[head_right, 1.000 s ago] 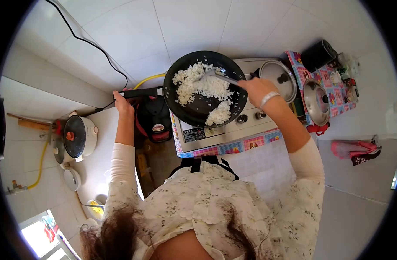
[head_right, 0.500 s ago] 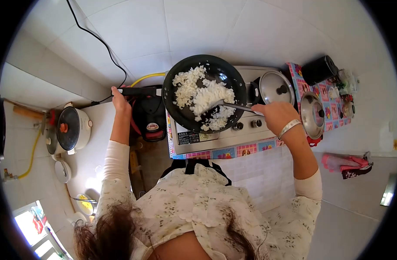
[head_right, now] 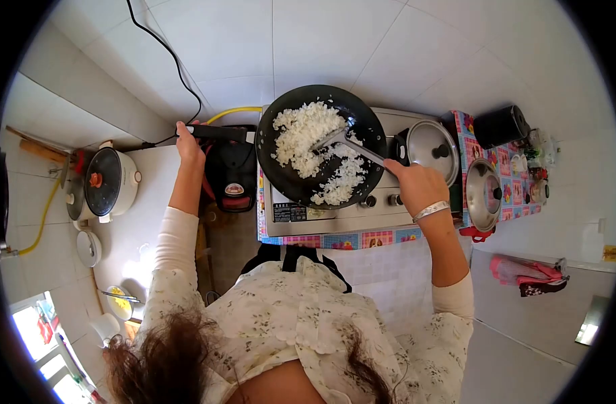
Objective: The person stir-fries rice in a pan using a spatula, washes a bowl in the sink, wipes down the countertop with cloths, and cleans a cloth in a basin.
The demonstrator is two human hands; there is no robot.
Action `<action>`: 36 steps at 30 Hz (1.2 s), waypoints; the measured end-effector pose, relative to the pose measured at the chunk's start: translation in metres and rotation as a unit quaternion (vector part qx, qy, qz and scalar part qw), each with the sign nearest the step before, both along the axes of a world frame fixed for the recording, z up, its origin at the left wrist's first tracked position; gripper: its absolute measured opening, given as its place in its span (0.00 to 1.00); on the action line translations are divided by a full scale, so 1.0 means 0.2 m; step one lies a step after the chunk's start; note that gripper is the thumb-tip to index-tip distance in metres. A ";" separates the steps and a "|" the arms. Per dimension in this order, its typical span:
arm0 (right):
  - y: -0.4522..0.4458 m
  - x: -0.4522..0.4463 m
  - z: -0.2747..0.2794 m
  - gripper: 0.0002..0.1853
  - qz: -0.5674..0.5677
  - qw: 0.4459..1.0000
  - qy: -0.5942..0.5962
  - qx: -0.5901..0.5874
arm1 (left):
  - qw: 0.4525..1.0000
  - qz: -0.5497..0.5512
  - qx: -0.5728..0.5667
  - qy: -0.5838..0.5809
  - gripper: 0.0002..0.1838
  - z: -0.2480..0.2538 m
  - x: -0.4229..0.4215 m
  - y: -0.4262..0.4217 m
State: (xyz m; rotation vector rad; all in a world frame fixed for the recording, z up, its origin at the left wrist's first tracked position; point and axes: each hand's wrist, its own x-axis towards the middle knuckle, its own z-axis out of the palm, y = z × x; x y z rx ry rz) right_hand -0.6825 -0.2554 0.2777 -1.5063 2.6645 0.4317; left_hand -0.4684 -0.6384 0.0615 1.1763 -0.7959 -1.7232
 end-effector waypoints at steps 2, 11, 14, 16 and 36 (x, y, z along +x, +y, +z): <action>0.02 0.01 0.02 0.23 -0.002 1.000 -0.006 -0.019 | 1.000 0.005 0.003 -0.006 0.27 0.01 0.00 0.01; 0.08 -0.10 -0.20 0.23 0.029 0.998 -0.046 -0.038 | 1.000 -0.007 0.024 -0.013 0.27 -0.03 0.00 -0.02; 0.21 -0.15 -0.07 0.23 0.044 0.998 -0.033 -0.020 | 1.000 0.017 0.018 -0.007 0.27 0.03 -0.01 0.02; 0.31 -0.12 0.09 0.23 0.031 0.999 -0.024 -0.006 | 1.000 0.020 0.011 -0.011 0.27 0.04 0.00 0.03; 0.06 -0.25 -0.19 0.25 0.052 0.989 -0.094 -0.101 | 0.996 0.035 0.051 -0.058 0.21 0.02 0.32 0.40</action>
